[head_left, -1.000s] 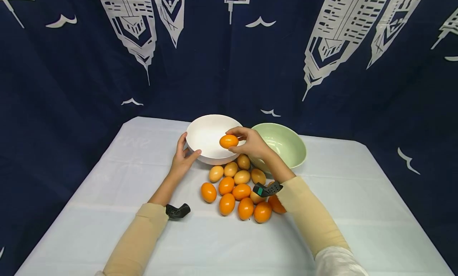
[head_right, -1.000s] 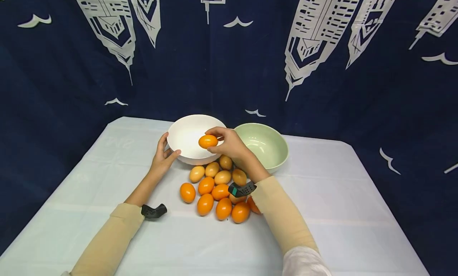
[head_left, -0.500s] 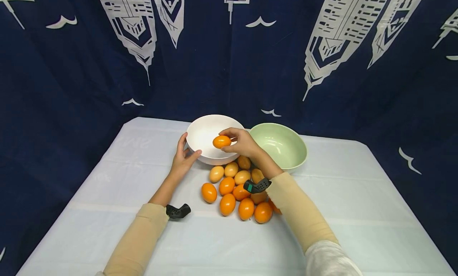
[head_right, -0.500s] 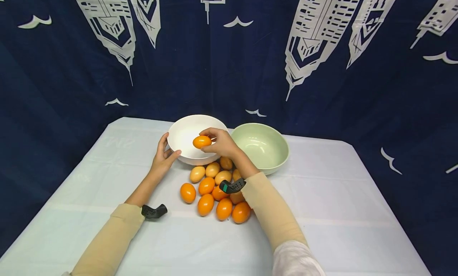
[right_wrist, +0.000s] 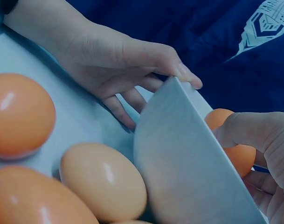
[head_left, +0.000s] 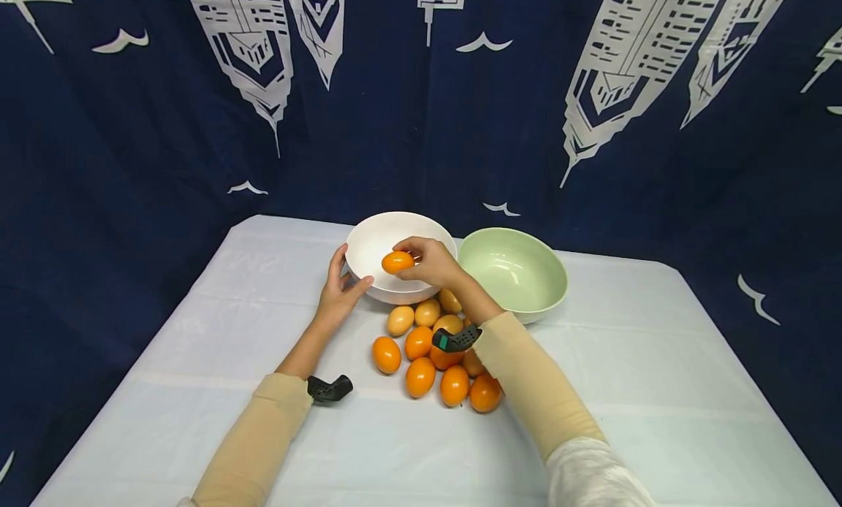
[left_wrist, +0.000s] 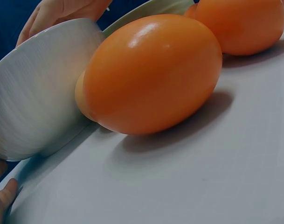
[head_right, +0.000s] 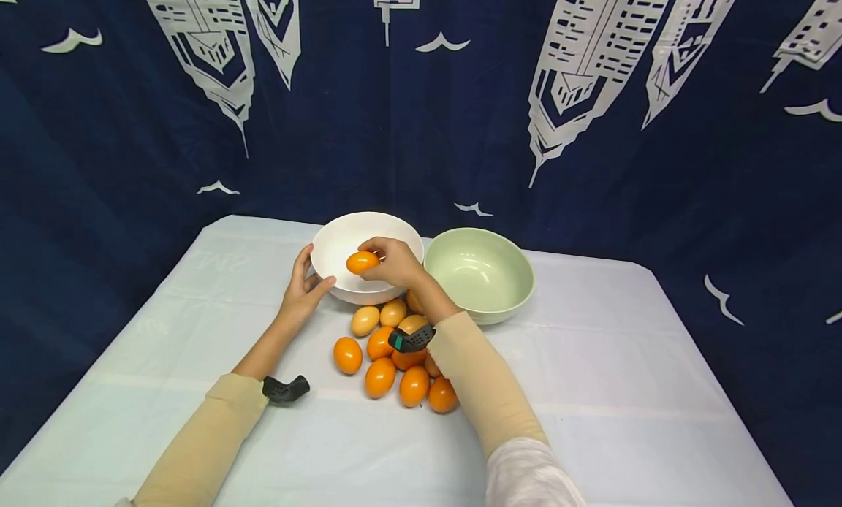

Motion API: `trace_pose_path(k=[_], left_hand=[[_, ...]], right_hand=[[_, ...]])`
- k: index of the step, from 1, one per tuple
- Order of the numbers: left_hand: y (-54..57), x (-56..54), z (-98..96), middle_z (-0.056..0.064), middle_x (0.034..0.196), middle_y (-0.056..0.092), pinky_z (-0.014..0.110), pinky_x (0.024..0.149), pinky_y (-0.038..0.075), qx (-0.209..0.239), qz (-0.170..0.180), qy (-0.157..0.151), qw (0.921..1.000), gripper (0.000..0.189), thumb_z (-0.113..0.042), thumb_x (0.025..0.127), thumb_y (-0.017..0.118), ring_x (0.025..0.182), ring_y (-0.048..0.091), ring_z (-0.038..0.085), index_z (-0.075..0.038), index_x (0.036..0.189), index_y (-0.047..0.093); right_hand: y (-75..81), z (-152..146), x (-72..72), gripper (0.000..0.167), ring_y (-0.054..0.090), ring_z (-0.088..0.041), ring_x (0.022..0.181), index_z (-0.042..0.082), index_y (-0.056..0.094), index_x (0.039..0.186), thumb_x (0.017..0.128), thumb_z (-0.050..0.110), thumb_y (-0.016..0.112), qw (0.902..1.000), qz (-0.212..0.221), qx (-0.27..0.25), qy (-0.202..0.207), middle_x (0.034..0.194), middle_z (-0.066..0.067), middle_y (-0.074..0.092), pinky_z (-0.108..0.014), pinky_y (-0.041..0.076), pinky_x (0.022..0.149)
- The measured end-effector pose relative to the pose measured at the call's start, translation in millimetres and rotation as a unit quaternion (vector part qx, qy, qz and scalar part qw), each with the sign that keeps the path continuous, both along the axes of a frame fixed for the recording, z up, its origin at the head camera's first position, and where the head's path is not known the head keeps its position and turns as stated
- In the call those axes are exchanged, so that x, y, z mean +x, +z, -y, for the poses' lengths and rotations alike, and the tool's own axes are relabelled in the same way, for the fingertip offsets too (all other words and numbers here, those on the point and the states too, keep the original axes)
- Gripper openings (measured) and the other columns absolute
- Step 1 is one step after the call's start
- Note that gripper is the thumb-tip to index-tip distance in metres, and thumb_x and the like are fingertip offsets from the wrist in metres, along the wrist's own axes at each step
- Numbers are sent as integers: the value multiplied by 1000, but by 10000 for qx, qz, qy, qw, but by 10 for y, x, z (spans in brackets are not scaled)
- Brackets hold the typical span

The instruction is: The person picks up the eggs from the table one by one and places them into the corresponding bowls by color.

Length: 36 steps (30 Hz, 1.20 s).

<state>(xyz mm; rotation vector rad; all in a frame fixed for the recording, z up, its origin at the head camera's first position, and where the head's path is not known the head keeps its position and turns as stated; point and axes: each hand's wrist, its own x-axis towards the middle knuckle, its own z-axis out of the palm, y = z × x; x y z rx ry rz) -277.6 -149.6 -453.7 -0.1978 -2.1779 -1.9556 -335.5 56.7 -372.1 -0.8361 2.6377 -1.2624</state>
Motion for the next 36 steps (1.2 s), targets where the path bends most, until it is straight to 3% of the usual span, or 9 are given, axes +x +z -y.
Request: trace_pose_path(k=[9,16,29,36], left_hand=[[-20,-16,2,10,161,13,53,109,32,40,-88,-11,10000,80,-21,94,66,140,29,38,-19,156,15],[-13,-3,3,11,161,12,55,108,33,38,-62,4,10000,80,-20,94,66,139,30,40,-20,155,16],[-24,31,19,9,162,9,55,109,30,34,-9,-81,10000,81,-22,95,66,140,27,42,-23,156,13],[258,213,-14,16,161,7,55,110,30,-65,182,-205,9996,82,-16,95,65,140,26,44,-13,156,11]], right_hand=[[-44,140,-49,43,58,-27,105,3,66,119,78,5,79,9989,78,392,-262,118,-11,66,-32,46,96],[-70,197,-64,41,58,-25,100,6,68,117,78,6,79,9938,53,977,-532,116,-10,66,-30,46,93],[-81,239,-48,40,58,-21,102,5,68,115,76,4,77,9838,-4,1739,-426,117,-10,67,-30,44,97],[-71,245,-25,40,56,-20,97,5,68,114,75,5,74,9768,96,2097,-420,112,-8,67,-29,45,93]])
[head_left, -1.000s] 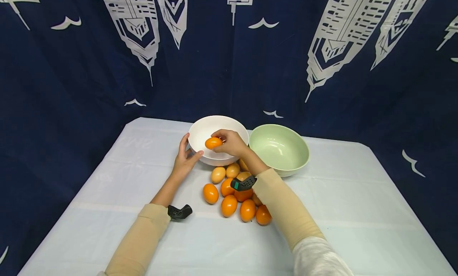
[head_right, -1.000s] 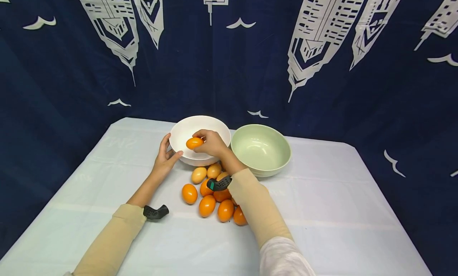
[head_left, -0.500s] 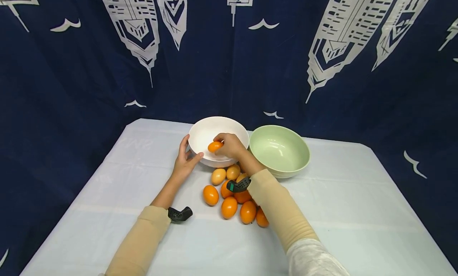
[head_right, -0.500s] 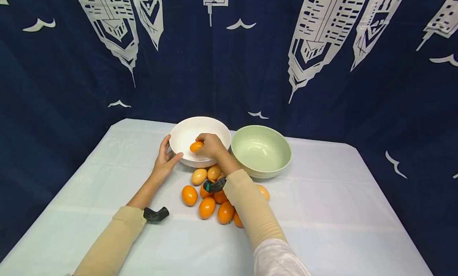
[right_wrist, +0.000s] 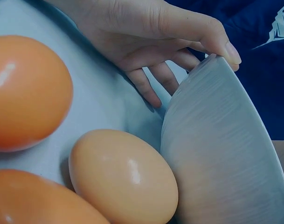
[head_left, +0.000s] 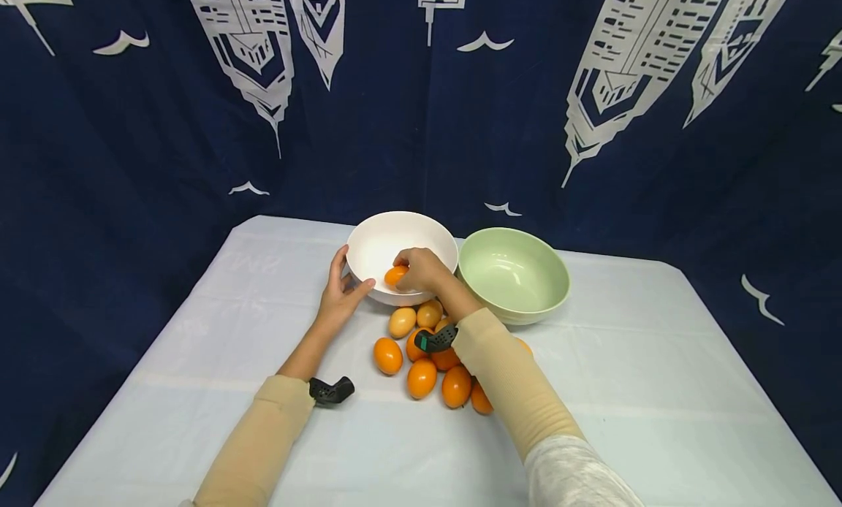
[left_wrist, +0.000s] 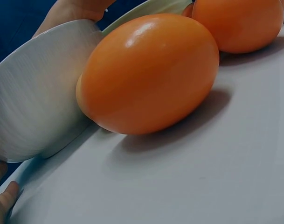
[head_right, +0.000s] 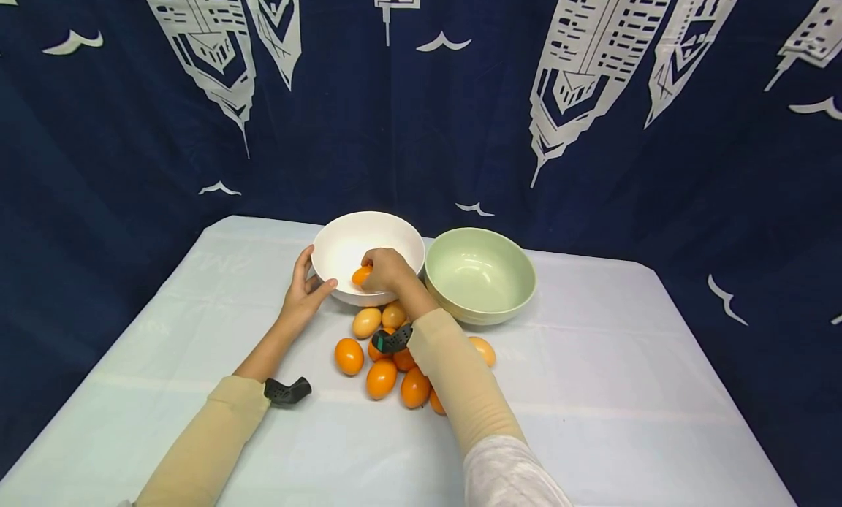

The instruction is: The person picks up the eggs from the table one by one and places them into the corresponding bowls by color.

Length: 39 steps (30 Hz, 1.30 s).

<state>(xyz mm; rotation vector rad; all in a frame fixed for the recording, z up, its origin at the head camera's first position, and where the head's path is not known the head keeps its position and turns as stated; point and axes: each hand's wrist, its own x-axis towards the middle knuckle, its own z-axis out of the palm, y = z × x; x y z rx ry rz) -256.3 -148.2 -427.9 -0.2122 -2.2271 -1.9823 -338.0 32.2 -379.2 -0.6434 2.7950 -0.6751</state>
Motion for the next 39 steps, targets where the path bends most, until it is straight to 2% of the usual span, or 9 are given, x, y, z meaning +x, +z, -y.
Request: trace_pose_path(k=[2,16,22,27,29,31,34,39], left_hand=[[38,35,-11,16,161,9,55,110,30,-10,0,0,10000,81,-17,95,65,139,27,44,-13,156,11],[22,53,-31,18,161,8,57,110,29,-5,-5,-8,10000,81,-16,95,65,139,27,45,-11,156,11],[14,86,-32,17,161,8,57,109,29,13,72,32,10000,81,-16,95,64,139,27,45,-11,156,10],[-5,52,-30,18,161,7,58,109,28,52,-10,-44,10000,81,-14,95,64,139,27,45,-10,156,10],[-72,-10,-19,16,161,7,58,110,27,114,-5,-51,9999,82,-15,95,64,139,26,45,-12,156,10],[-149,-76,-8,14,162,7,58,110,27,186,1,-33,9998,82,-15,95,64,140,25,44,-15,156,11],[-257,-173,7,9,162,8,55,111,28,203,-7,42,9998,82,-19,94,66,140,26,41,-20,157,12],[-276,-205,22,8,162,11,53,110,30,132,-133,171,9997,81,-22,95,65,139,29,40,-23,156,13]], right_hand=[[0,-1,2,39,56,-20,97,6,68,115,76,5,74,10000,56,82,-2,111,-8,67,-29,45,92],[-22,-19,10,41,55,-21,100,7,66,119,79,9,74,9993,311,214,-57,114,-9,64,-30,46,93],[-46,-14,27,41,55,-21,99,6,65,119,80,10,72,9992,335,198,81,114,-10,64,-29,46,92],[-30,-22,20,40,55,-22,102,6,65,120,81,11,72,9991,332,282,15,116,-10,64,-31,45,95],[-23,-26,11,42,56,-23,106,6,64,122,82,13,73,9992,281,264,57,119,-10,64,-32,44,97],[-16,-35,-1,43,56,-24,112,5,64,124,83,14,72,9999,113,74,107,122,-12,63,-34,43,100],[15,-76,-1,43,54,-28,119,4,63,125,85,16,70,9984,-240,-507,52,127,-14,61,-36,41,103],[146,-225,86,37,53,-31,120,1,64,123,88,15,65,9857,-761,-1498,-127,128,-16,60,-40,42,103]])
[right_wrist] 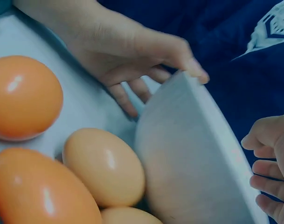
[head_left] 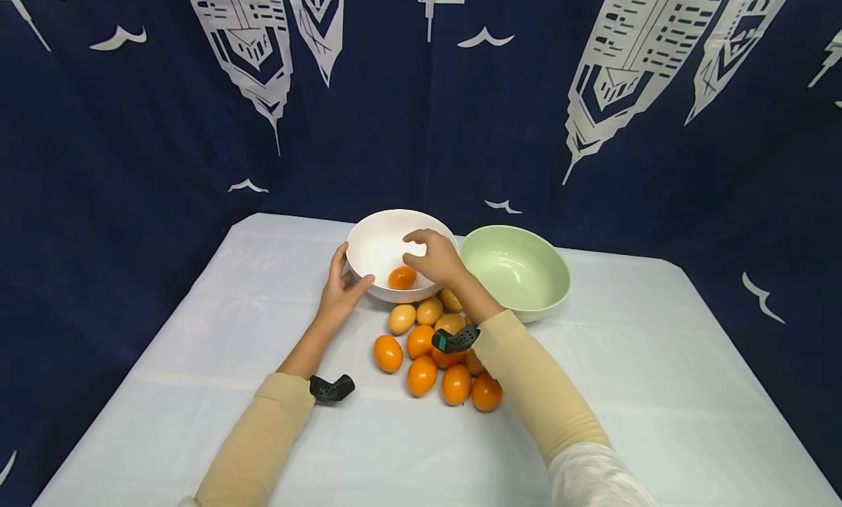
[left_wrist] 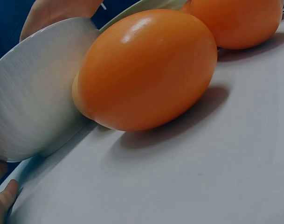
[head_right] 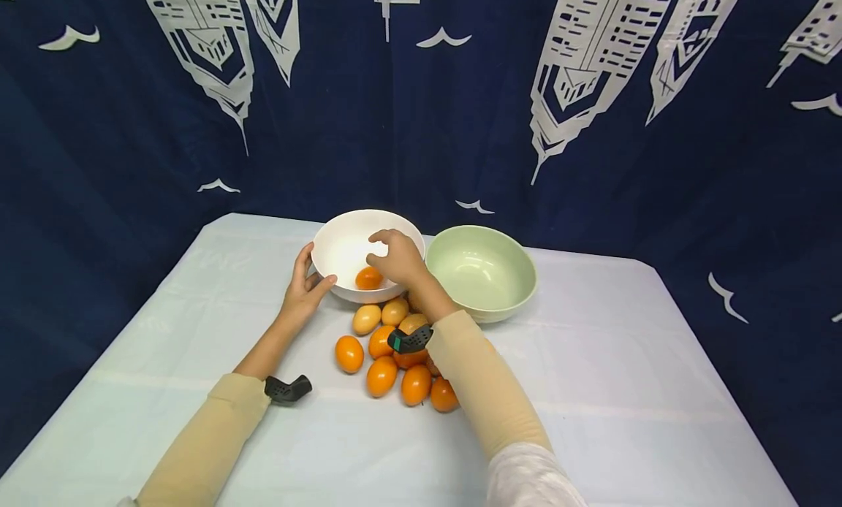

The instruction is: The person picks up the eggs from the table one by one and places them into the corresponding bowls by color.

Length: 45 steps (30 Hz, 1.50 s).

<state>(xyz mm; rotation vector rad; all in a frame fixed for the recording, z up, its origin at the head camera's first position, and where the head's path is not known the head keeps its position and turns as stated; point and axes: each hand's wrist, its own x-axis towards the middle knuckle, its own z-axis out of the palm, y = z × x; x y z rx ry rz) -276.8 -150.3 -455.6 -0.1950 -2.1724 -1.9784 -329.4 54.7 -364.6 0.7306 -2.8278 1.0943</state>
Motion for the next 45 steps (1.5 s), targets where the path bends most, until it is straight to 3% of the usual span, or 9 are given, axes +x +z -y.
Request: trace_pose_path(k=[3,7,19,22,25,29,33,41,45], left_hand=[[1,-7,5,7,162,12,54,110,30,-22,-14,44,10000,80,-24,95,66,139,30,41,-25,156,14],[14,7,15,6,162,11,52,111,29,-56,76,79,9999,80,-24,95,65,140,29,40,-25,156,13],[17,22,-24,7,162,11,48,112,28,2,112,34,9999,82,-22,94,66,141,28,38,-23,156,13],[134,96,-36,12,162,9,50,112,27,64,152,-40,9999,82,-16,95,65,140,26,41,-16,157,12],[140,98,-38,12,162,8,50,112,28,89,151,-53,9998,82,-14,95,65,141,26,41,-15,157,11],[19,16,-31,8,162,9,48,112,30,9,90,24,10000,82,-18,95,65,141,27,38,-21,157,12],[6,-5,-31,7,162,10,47,110,32,12,50,18,10000,82,-19,95,65,140,28,38,-22,157,12],[10,8,-31,6,162,10,47,111,31,-27,147,43,9999,81,-20,95,65,141,27,37,-24,156,13],[7,0,-27,6,162,10,47,112,30,-53,115,37,9999,81,-21,95,65,141,27,37,-23,156,12]], right_hand=[[73,-138,87,36,54,-30,118,-1,65,121,89,14,65,9992,-148,-379,12,126,-16,61,-41,43,101],[113,-303,211,35,54,-28,118,-2,65,121,89,14,66,9974,-10,-714,58,124,-14,62,-42,42,102],[55,-735,575,33,57,-30,114,-2,64,120,90,12,66,9964,15,-824,209,121,-19,64,-46,45,100],[25,-827,677,33,58,-31,114,-3,63,120,90,10,66,9937,122,-1076,301,120,-20,64,-47,45,100],[-18,-923,790,32,58,-32,113,-4,63,120,91,9,66,9897,250,-1362,368,119,-20,64,-47,43,101],[-63,-1043,954,32,57,-35,114,-4,63,120,91,8,65,9863,375,-1569,360,119,-21,63,-49,41,103],[-105,-1149,1078,29,57,-38,113,-2,63,119,92,7,66,9861,415,-1572,330,118,-21,63,-51,42,102],[-248,-1382,1258,27,60,-33,110,-6,64,116,90,2,66,9898,121,-1351,440,115,-22,65,-53,45,97],[-288,-1483,1362,29,60,-34,109,-6,63,117,89,1,65,9899,269,-1350,336,115,-20,66,-51,44,99]])
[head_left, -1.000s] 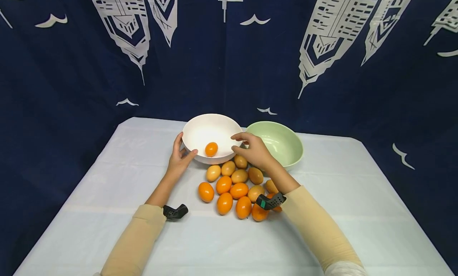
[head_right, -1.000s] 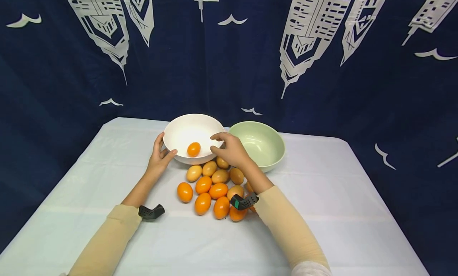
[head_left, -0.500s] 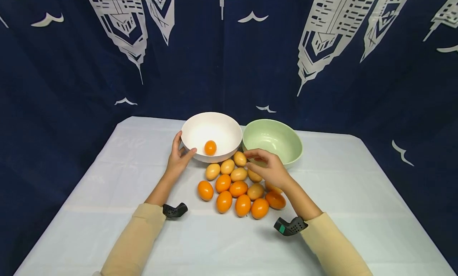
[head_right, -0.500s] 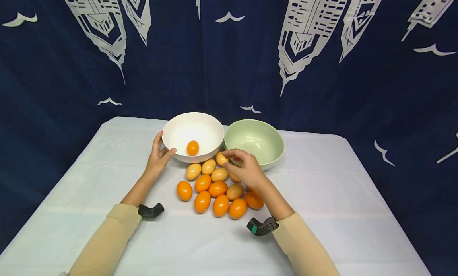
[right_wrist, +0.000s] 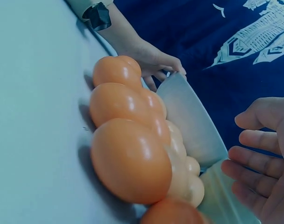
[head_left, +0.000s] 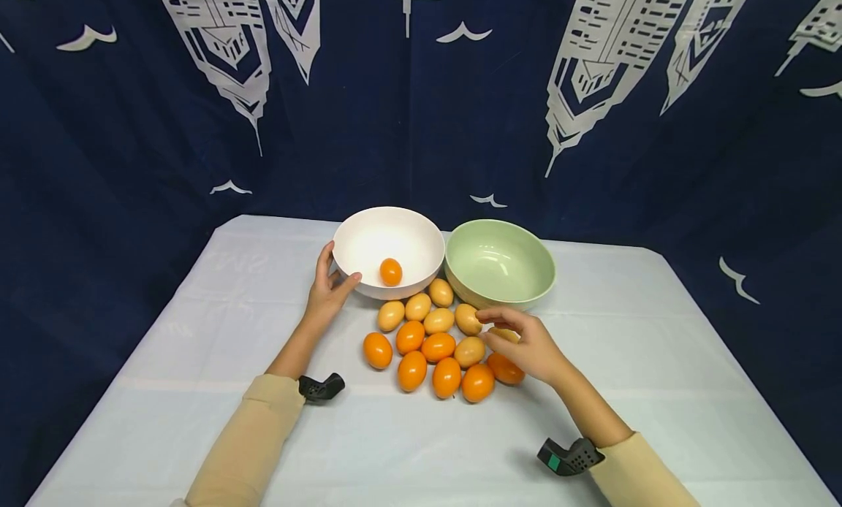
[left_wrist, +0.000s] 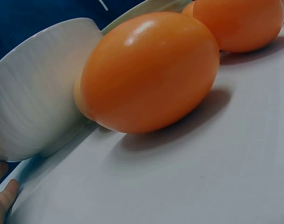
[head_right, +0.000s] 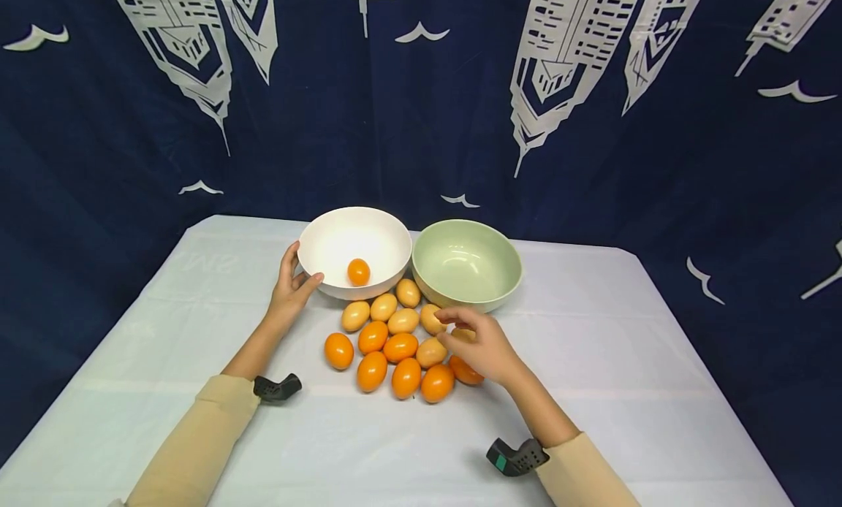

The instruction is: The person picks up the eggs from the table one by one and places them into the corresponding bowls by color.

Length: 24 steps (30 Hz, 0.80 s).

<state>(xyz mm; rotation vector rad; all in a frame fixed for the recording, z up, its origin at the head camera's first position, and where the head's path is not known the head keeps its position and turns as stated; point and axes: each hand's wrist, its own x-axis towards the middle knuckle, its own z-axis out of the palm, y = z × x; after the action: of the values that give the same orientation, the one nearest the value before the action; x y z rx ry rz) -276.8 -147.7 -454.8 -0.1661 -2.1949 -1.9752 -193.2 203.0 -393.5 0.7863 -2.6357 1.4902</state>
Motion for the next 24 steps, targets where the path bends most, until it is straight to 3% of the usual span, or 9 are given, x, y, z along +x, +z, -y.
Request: trace_pose_path(k=[6,15,24], left_hand=[[22,6,-4,5,162,9,47,112,30,21,0,-55,10000,81,-23,95,65,141,26,36,-25,156,12],[15,12,5,5,162,7,48,113,28,56,-125,-138,9998,81,-20,96,64,143,24,36,-22,157,10],[-14,-1,3,7,162,8,49,112,29,75,-168,-116,9998,80,-19,96,63,142,25,37,-20,157,10]], right_hand=[[-81,-131,154,29,61,-36,106,-2,63,119,90,2,66,9999,84,-94,10,114,-19,66,-49,46,97],[-250,-294,340,29,60,-15,110,-6,62,119,90,-3,65,9988,13,-495,12,117,-24,63,-21,46,94],[-383,-344,418,32,55,-3,113,-6,63,116,85,-8,68,9970,-347,-674,-169,113,-23,64,-20,46,93]])
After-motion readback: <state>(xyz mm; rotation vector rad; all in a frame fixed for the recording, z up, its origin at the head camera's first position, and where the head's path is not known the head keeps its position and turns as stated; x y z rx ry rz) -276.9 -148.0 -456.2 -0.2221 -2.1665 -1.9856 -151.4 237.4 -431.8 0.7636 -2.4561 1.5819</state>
